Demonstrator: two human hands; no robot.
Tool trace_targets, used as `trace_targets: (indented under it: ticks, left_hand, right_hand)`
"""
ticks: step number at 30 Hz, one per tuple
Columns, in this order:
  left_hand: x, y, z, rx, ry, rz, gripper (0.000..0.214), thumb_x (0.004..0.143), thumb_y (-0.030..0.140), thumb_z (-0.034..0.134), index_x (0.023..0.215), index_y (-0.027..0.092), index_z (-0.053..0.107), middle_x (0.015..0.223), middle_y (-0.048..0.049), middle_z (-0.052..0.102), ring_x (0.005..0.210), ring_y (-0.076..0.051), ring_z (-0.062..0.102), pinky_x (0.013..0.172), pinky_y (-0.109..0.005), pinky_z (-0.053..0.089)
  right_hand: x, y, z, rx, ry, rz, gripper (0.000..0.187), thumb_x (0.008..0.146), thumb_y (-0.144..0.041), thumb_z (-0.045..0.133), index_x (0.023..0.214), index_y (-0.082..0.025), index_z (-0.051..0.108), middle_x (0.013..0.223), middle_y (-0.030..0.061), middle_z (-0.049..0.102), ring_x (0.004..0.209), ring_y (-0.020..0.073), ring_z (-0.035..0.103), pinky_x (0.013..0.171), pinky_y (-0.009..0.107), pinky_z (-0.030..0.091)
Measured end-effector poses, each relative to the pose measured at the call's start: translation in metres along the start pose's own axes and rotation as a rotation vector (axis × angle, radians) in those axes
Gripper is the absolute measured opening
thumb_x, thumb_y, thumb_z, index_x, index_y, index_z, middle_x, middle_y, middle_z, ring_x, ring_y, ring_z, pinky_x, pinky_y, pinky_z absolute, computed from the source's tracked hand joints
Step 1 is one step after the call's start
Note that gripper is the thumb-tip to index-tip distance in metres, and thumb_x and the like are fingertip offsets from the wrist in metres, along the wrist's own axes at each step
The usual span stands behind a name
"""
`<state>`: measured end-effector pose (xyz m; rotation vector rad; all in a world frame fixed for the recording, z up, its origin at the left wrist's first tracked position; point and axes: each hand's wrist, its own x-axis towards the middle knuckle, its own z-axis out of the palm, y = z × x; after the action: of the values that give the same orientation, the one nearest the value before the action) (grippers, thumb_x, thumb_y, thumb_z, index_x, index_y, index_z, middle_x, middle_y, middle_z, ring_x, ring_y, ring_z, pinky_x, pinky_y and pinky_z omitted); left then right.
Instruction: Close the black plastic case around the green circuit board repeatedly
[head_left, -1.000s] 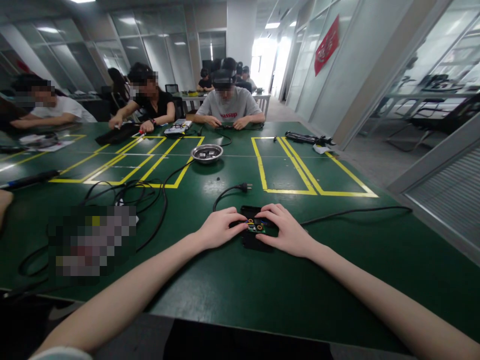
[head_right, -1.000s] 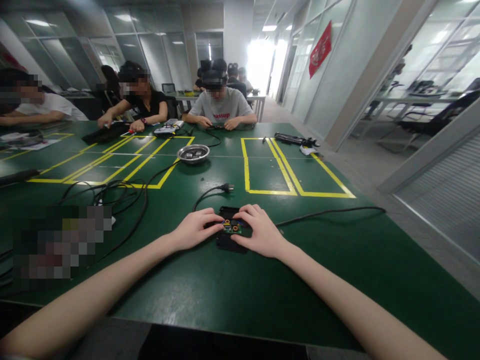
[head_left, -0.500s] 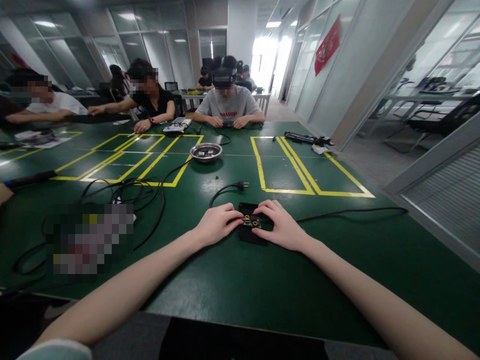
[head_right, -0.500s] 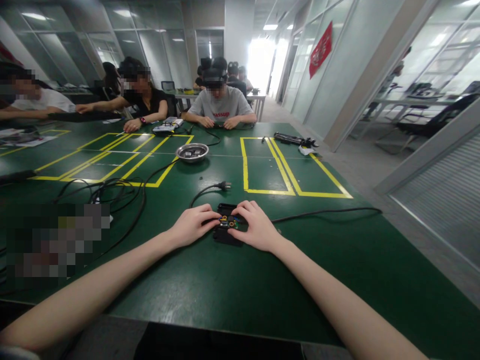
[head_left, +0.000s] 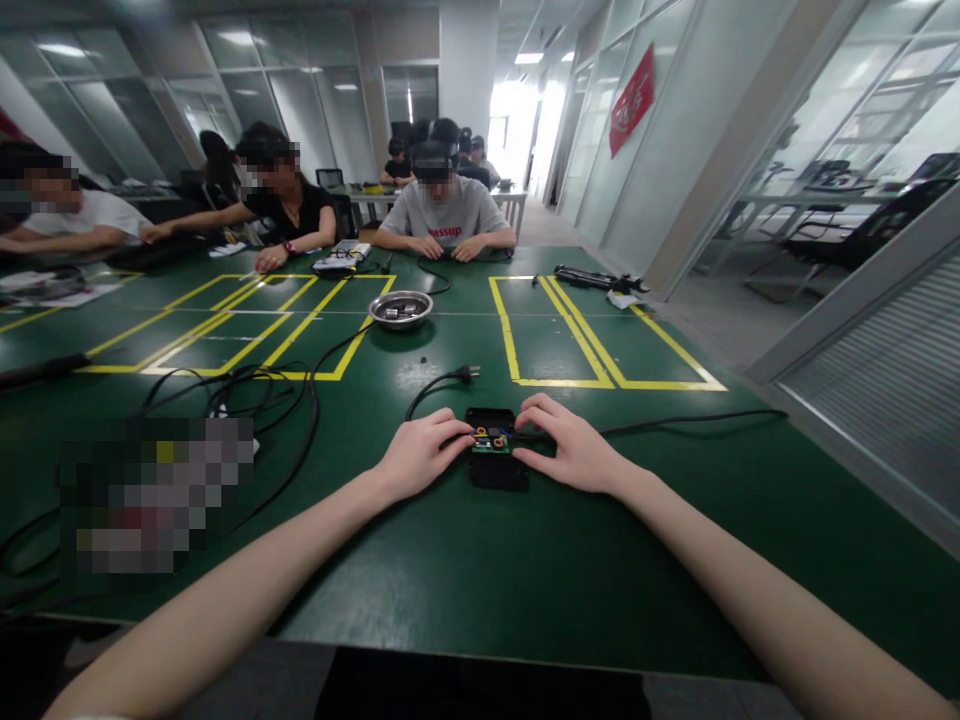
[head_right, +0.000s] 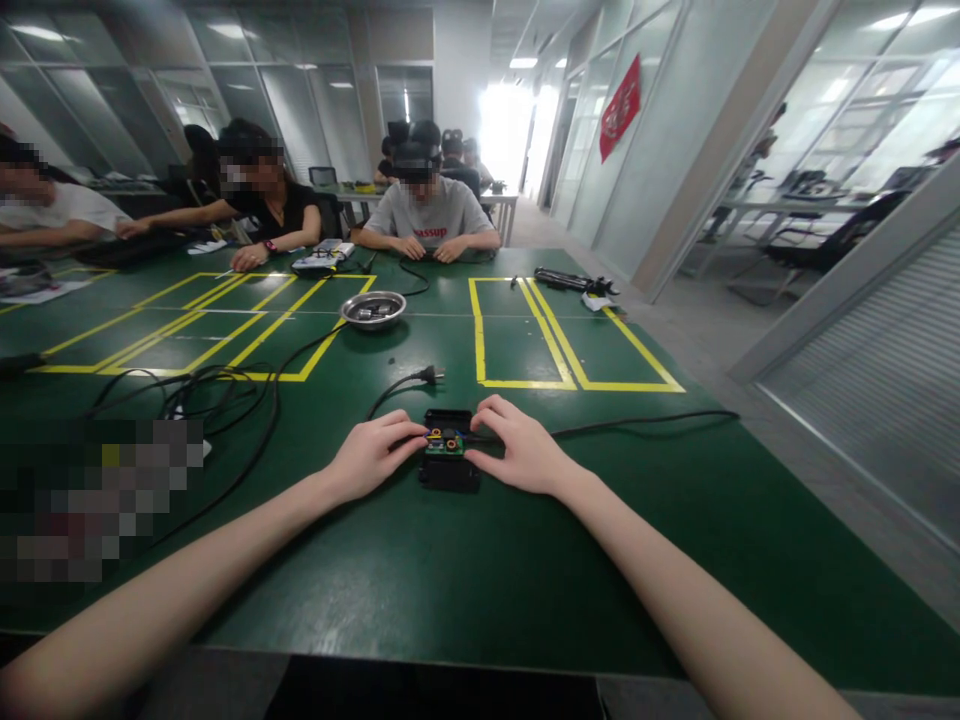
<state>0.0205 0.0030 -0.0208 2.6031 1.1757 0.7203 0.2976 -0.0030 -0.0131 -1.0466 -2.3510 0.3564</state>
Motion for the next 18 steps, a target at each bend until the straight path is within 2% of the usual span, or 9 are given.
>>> trace_targets:
  ticks: [2, 5, 11, 14, 18]
  left_hand:
    - [-0.001, 0.001, -0.002, -0.036, 0.032, 0.004, 0.026, 0.107, 0.035, 0.054, 0.110, 0.021, 0.076, 0.094, -0.0026, 0.069, 0.081, -0.015, 0.067, 0.072, -0.024, 0.050]
    - [-0.004, 0.005, -0.006, -0.123, 0.058, 0.032, 0.028, 0.107, 0.035, 0.053, 0.110, 0.020, 0.075, 0.092, -0.0033, 0.068, 0.077, -0.014, 0.066, 0.069, -0.024, 0.049]
    - [-0.011, 0.010, -0.014, -0.240, -0.110, 0.205, 0.027, 0.105, 0.033, 0.054, 0.104, 0.018, 0.077, 0.084, -0.0028, 0.068, 0.067, -0.012, 0.062, 0.064, -0.022, 0.046]
    - [-0.011, 0.007, -0.013, -0.213, -0.114, 0.171, 0.026, 0.104, 0.032, 0.056, 0.103, 0.018, 0.077, 0.084, -0.0027, 0.069, 0.066, -0.011, 0.061, 0.063, -0.022, 0.045]
    - [-0.009, 0.004, -0.010, -0.172, -0.077, 0.057, 0.022, 0.100, 0.031, 0.060, 0.101, 0.020, 0.078, 0.088, -0.0027, 0.072, 0.070, -0.012, 0.064, 0.063, -0.022, 0.047]
  right_hand:
    - [-0.001, 0.002, -0.005, -0.010, -0.031, -0.028, 0.010, 0.095, -0.030, 0.060, 0.094, -0.022, 0.064, 0.095, 0.0072, 0.068, 0.087, 0.0218, 0.067, 0.078, 0.034, 0.055]
    - [-0.003, 0.001, -0.012, 0.002, -0.028, -0.060, 0.015, 0.096, -0.028, 0.057, 0.090, -0.019, 0.068, 0.081, 0.0053, 0.069, 0.071, 0.0178, 0.064, 0.067, 0.029, 0.049]
    - [-0.008, -0.015, -0.017, 0.022, -0.144, -0.109, 0.017, 0.090, -0.024, 0.058, 0.079, -0.018, 0.069, 0.066, 0.0005, 0.064, 0.055, 0.0123, 0.055, 0.058, 0.024, 0.039]
    - [-0.007, -0.017, -0.013, -0.004, -0.165, -0.087, 0.018, 0.089, -0.024, 0.058, 0.077, -0.018, 0.070, 0.064, 0.0006, 0.064, 0.055, 0.0122, 0.054, 0.059, 0.024, 0.039]
    - [-0.004, -0.014, -0.008, -0.081, -0.139, -0.010, 0.018, 0.090, -0.025, 0.059, 0.082, -0.018, 0.074, 0.072, 0.0034, 0.071, 0.060, 0.0147, 0.061, 0.062, 0.025, 0.041]
